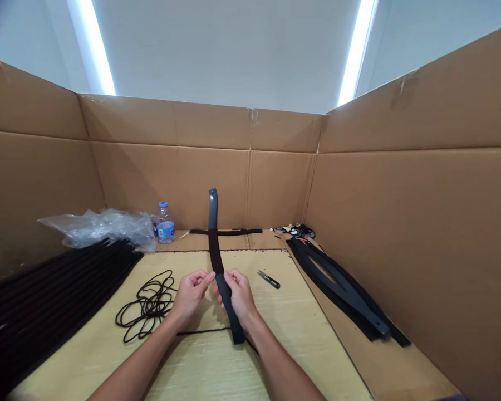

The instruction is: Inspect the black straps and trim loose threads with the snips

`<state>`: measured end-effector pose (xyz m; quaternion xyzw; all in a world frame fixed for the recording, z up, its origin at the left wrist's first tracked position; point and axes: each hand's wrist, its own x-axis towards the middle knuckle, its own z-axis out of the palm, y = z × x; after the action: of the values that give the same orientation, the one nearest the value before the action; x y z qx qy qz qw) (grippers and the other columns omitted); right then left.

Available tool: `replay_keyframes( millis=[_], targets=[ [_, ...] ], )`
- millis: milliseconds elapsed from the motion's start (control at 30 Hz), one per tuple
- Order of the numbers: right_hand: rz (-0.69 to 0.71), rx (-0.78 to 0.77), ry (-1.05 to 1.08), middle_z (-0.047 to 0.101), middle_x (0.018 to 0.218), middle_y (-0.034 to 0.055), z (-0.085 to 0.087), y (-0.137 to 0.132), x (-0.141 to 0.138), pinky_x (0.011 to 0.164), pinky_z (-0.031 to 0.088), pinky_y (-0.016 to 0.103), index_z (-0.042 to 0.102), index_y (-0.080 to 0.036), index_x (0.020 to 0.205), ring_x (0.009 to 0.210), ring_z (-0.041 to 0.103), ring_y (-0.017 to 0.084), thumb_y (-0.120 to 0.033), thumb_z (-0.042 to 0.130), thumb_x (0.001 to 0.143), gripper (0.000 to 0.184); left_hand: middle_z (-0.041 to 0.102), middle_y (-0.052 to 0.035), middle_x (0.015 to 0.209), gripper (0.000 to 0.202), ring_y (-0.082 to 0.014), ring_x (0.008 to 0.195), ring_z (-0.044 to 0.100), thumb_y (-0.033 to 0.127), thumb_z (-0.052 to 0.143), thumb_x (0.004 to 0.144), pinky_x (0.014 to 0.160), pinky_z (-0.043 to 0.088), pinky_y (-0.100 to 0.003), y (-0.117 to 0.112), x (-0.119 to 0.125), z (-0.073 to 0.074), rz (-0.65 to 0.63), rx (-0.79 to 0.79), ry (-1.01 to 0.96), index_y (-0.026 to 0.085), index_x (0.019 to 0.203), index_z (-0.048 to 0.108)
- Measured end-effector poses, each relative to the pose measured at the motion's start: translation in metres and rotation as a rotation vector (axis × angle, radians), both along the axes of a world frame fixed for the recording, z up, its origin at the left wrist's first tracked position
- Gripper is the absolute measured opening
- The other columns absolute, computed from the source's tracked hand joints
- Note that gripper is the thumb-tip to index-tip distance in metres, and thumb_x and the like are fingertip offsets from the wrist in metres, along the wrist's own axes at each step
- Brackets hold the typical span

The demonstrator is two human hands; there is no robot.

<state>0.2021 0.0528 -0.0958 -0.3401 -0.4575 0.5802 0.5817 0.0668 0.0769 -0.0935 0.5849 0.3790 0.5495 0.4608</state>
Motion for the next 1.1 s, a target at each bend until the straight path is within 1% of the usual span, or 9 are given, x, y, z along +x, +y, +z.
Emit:
replay_keyframes(
  millis=[67,167,300,433,567,667,767,933,1100],
  targets=[
    [0.053,0.038,0.060,0.064,0.073,0.0041,-0.001,0.002,0.000,0.044,0.036,0.018,0.046,-0.015,0.075,0.050,0.052,0.008,-0.049,0.068,0.069,0.041,0.034,0.0061,0.044,0.049,-0.0057,0.042,0.023,0.060,0.070,0.065,0.041,0.014,-0.020,0.002,-0.002,0.000,0.011,-0.030,-0.029,0.015,0.058,0.051],
    [0.062,0.061,0.078,0.064,0.078,0.0024,-0.001,0.002,0.000,0.056,0.040,0.018,0.056,-0.013,0.087,0.061,0.055,0.008,-0.034,0.077,0.061,0.039,0.030,0.0084,0.046,0.048,-0.0047,0.041,0.020,0.057,0.075,0.060,0.041,0.012,-0.019,0.003,-0.006,0.000,-0.069,-0.114,-0.109,0.015,0.063,0.051],
    [0.140,0.069,0.007,0.066,0.085,0.0057,-0.001,-0.002,-0.001,0.067,0.044,0.021,0.062,-0.010,0.093,0.072,0.058,0.011,-0.030,0.078,0.062,0.040,0.027,0.0097,0.046,0.049,-0.0041,0.041,0.017,0.052,0.080,0.056,0.041,0.010,-0.019,0.002,-0.010,0.001,-0.159,-0.154,-0.155,0.016,0.062,0.047],
    [0.149,0.068,0.020,0.063,0.080,0.0012,-0.001,-0.004,0.000,0.051,0.046,0.023,0.050,-0.015,0.088,0.058,0.058,0.011,-0.031,0.079,0.060,0.043,0.032,0.0080,0.045,0.045,-0.0043,0.040,0.018,0.053,0.075,0.064,0.041,0.009,-0.020,0.002,-0.011,0.001,-0.202,-0.124,-0.105,0.016,0.062,0.049],
    [0.098,0.052,0.036,0.062,0.074,0.0018,-0.001,-0.004,-0.002,0.036,0.035,0.018,0.042,-0.016,0.081,0.043,0.051,0.008,-0.047,0.066,0.073,0.040,0.048,0.0021,0.053,0.042,-0.0045,0.040,0.025,0.053,0.069,0.070,0.040,0.012,-0.020,-0.001,-0.008,0.001,-0.193,-0.073,-0.038,0.014,0.065,0.054],
    [0.038,-0.023,0.011,0.058,0.064,0.0024,-0.002,-0.002,-0.003,0.032,0.031,0.017,0.048,-0.013,0.077,0.038,0.045,0.007,-0.056,0.053,0.080,0.044,0.052,0.0007,0.053,0.041,-0.0074,0.041,0.037,0.053,0.068,0.071,0.041,0.024,-0.019,-0.005,-0.001,0.003,-0.212,-0.049,-0.027,0.014,0.065,0.055],
    [0.004,-0.061,0.016,0.056,0.060,0.0020,-0.002,-0.001,-0.003,0.032,0.030,0.017,0.051,-0.012,0.078,0.038,0.044,0.007,-0.058,0.052,0.080,0.046,0.057,-0.0014,0.059,0.040,-0.0132,0.047,0.050,0.054,0.061,0.076,0.047,0.037,-0.022,-0.008,0.004,0.004,-0.272,-0.043,-0.045,0.015,0.069,0.054],
    [0.021,-0.018,0.043,0.059,0.066,0.0037,-0.003,-0.002,-0.003,0.035,0.033,0.018,0.049,-0.012,0.075,0.042,0.046,0.007,-0.053,0.060,0.076,0.043,0.058,-0.0011,0.059,0.040,-0.0112,0.048,0.049,0.052,0.060,0.078,0.046,0.034,-0.020,-0.009,0.002,0.005,-0.162,0.024,0.020,0.015,0.066,0.056],
    [-0.029,-0.059,-0.063,0.056,0.059,0.0023,-0.004,-0.003,-0.002,0.032,0.029,0.018,0.047,-0.013,0.073,0.038,0.041,0.007,-0.056,0.056,0.078,0.044,0.060,-0.0021,0.060,0.040,-0.0144,0.051,0.054,0.054,0.061,0.077,0.048,0.037,-0.022,-0.012,0.003,0.005,-0.205,-0.017,0.014,0.016,0.068,0.054]
  ],
)
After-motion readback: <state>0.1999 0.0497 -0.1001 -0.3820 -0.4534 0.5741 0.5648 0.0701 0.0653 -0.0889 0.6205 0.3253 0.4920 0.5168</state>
